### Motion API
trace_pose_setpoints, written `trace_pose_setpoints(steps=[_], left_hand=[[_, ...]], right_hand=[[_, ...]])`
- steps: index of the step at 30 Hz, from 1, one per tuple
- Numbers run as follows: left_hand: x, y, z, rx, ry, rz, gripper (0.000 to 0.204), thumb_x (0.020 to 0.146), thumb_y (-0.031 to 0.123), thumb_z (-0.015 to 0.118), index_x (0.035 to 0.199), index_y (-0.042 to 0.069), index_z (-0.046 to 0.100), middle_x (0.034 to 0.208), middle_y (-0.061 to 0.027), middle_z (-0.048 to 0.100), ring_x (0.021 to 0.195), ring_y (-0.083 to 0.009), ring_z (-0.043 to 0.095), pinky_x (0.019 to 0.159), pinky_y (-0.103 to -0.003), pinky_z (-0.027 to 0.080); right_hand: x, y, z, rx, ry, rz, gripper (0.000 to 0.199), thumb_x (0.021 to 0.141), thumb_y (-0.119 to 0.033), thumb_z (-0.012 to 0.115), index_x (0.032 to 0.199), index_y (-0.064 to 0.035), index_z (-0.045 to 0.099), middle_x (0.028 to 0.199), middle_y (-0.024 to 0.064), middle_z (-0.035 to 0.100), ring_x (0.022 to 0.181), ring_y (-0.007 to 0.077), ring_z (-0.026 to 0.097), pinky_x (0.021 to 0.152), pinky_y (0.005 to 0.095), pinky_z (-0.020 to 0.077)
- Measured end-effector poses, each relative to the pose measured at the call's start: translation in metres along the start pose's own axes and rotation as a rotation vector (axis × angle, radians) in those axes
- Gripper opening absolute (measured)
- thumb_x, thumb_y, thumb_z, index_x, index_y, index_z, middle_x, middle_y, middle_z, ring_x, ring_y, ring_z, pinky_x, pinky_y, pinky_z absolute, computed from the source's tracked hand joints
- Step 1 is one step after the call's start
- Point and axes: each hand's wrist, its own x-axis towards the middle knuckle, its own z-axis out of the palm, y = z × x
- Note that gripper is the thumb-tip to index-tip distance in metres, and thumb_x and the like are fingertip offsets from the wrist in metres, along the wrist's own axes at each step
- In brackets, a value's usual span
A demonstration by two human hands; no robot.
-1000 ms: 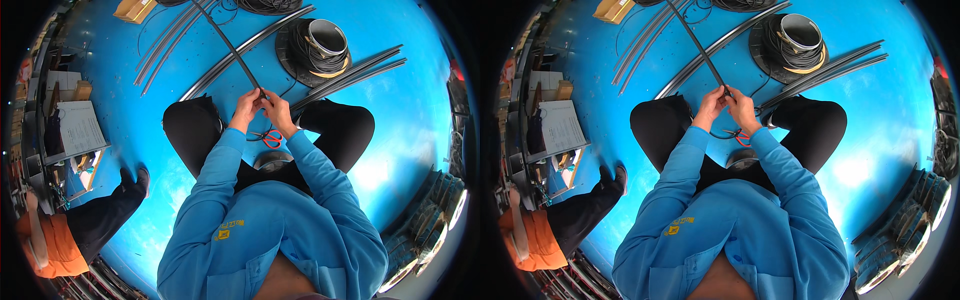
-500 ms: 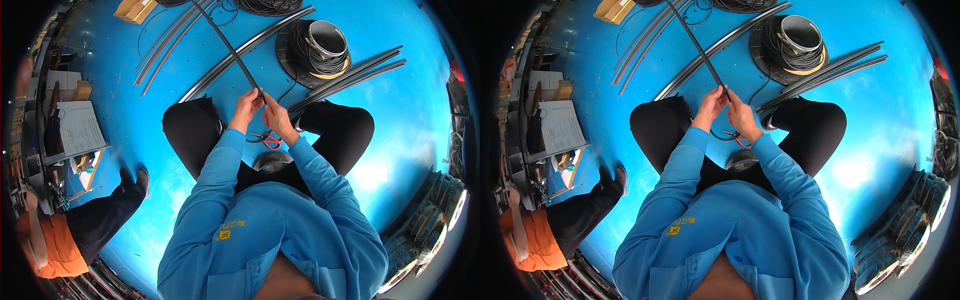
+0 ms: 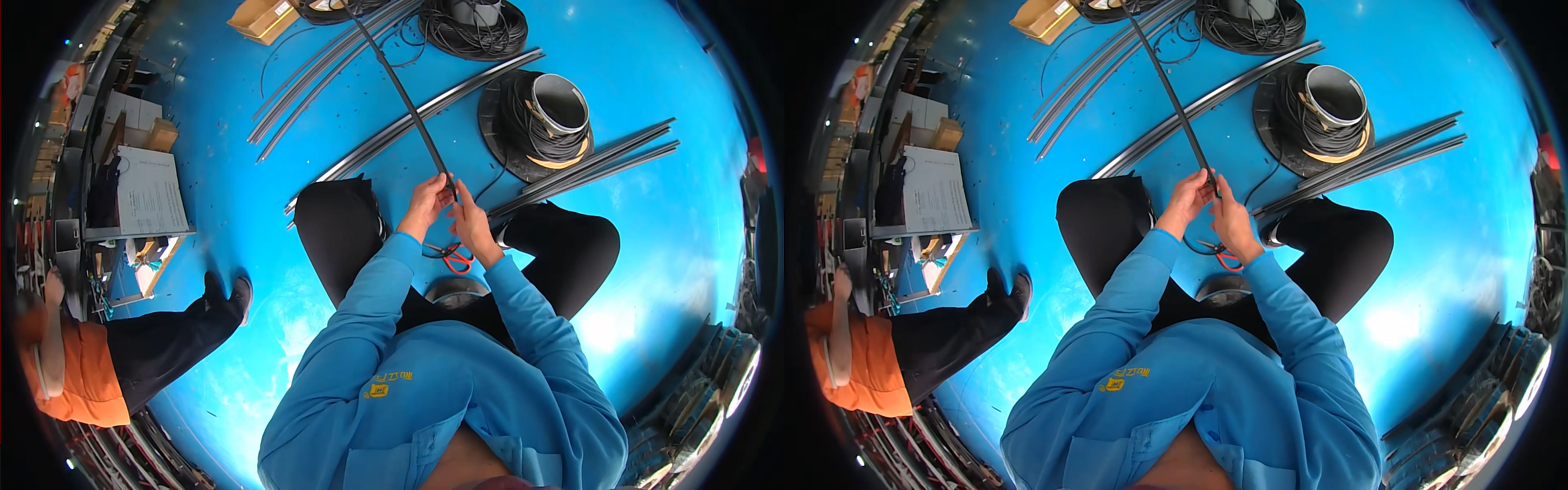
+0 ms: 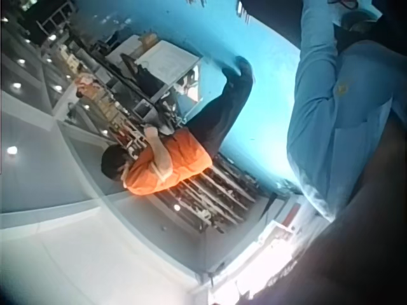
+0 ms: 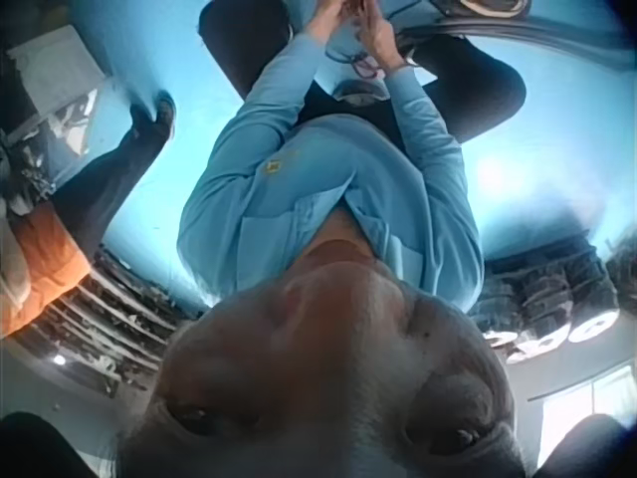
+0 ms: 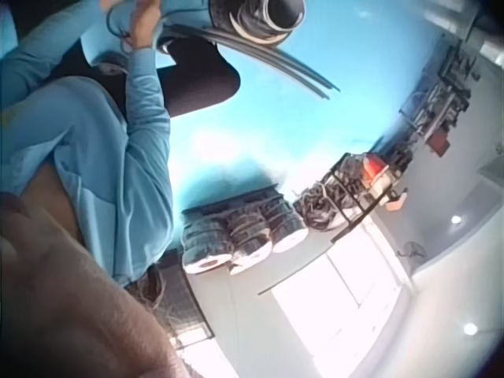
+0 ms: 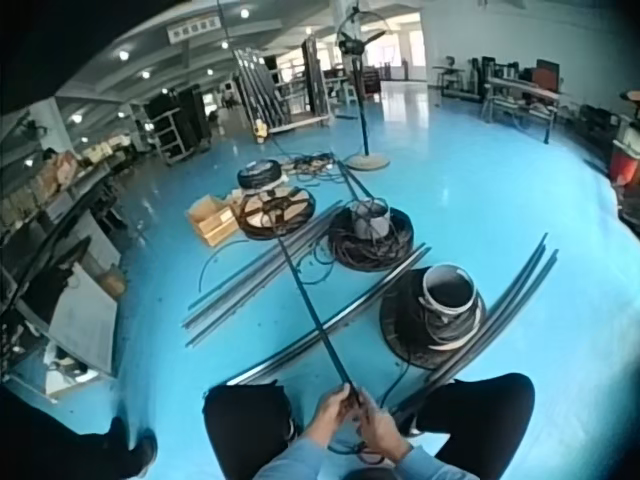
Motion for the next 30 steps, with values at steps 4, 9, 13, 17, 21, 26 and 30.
trace_pose_setpoints(steps=[4, 9, 13, 17, 21, 26, 30], left_hand=[[-0.005, 0.018, 0.010, -0.180, 0.007, 0.049, 0.019, 0.087, 0.018, 0.056, 0.095, 0.001, 0.057, 0.077, -0.0092, 0.058, 0.065, -0.0169, 0.057, 0.056, -0.028, 0.048], [-0.008, 0.066, 0.014, -0.444, -0.220, 0.038, 0.021, 0.088, 0.018, 0.054, 0.101, 0.001, 0.054, 0.081, -0.0084, 0.057, 0.068, -0.0168, 0.056, 0.059, -0.027, 0.047], [-0.011, 0.094, 0.009, -0.592, -0.327, 0.053, 0.022, 0.090, 0.019, 0.052, 0.102, 0.001, 0.054, 0.082, -0.0072, 0.056, 0.069, -0.0163, 0.054, 0.059, -0.026, 0.046], [-0.005, 0.082, 0.008, -0.497, -0.232, 0.110, 0.022, 0.091, 0.019, 0.049, 0.103, 0.001, 0.053, 0.082, -0.0074, 0.055, 0.070, -0.0155, 0.053, 0.060, -0.025, 0.045], [0.006, 0.062, 0.005, -0.439, -0.146, 0.106, 0.021, 0.092, 0.018, 0.047, 0.104, 0.001, 0.052, 0.083, -0.0080, 0.054, 0.071, -0.0148, 0.053, 0.062, -0.025, 0.045], [0.028, 0.057, 0.006, -0.530, -0.187, 0.033, 0.021, 0.093, 0.019, 0.046, 0.102, 0.001, 0.053, 0.082, -0.0090, 0.055, 0.070, -0.0165, 0.053, 0.060, -0.026, 0.046], [0.034, 0.050, 0.004, -0.463, -0.178, -0.012, 0.021, 0.093, 0.019, 0.046, 0.100, 0.001, 0.055, 0.079, -0.0095, 0.056, 0.068, -0.0192, 0.055, 0.058, -0.029, 0.046]], right_hand=[[-0.022, 0.040, 0.003, -0.298, -0.076, -0.148, 0.037, 0.087, -0.014, 0.044, 0.123, -0.0066, 0.043, 0.079, 0.0123, 0.061, 0.058, 0.0255, 0.055, 0.055, 0.0346, 0.0452], [-0.053, 0.094, 0.006, -0.626, -0.741, -0.177, 0.017, 0.079, -0.018, 0.051, 0.084, -0.0041, 0.060, 0.077, 0.0163, 0.062, 0.070, 0.0363, 0.056, 0.061, 0.0433, 0.0430], [-0.022, 0.081, -0.026, -0.853, -0.796, -0.144, 0.013, 0.070, -0.015, 0.056, 0.074, -0.0045, 0.062, 0.070, 0.0137, 0.060, 0.063, 0.0327, 0.055, 0.057, 0.0417, 0.0442], [0.042, -0.018, -0.111, -0.964, 0.376, -0.485, 0.010, 0.070, -0.014, 0.060, 0.069, -0.0049, 0.057, 0.061, 0.0124, 0.056, 0.050, 0.0303, 0.052, 0.046, 0.0388, 0.0411], [0.008, -0.104, -0.153, -0.447, 0.774, -0.732, 0.015, 0.068, -0.003, 0.065, 0.081, -0.0043, 0.056, 0.074, 0.0068, 0.059, 0.053, 0.0222, 0.051, 0.050, 0.0299, 0.0432], [-0.038, -0.059, -0.083, -1.113, 0.282, -0.643, 0.016, 0.068, -0.003, 0.057, 0.083, -0.0048, 0.053, 0.077, 0.0079, 0.054, 0.051, 0.0239, 0.052, 0.045, 0.0314, 0.0430], [-0.048, 0.027, -0.037, -1.289, -0.022, -0.481, 0.018, 0.069, -0.006, 0.055, 0.087, -0.0033, 0.052, 0.080, 0.0122, 0.055, 0.052, 0.0287, 0.055, 0.046, 0.0358, 0.0439]])
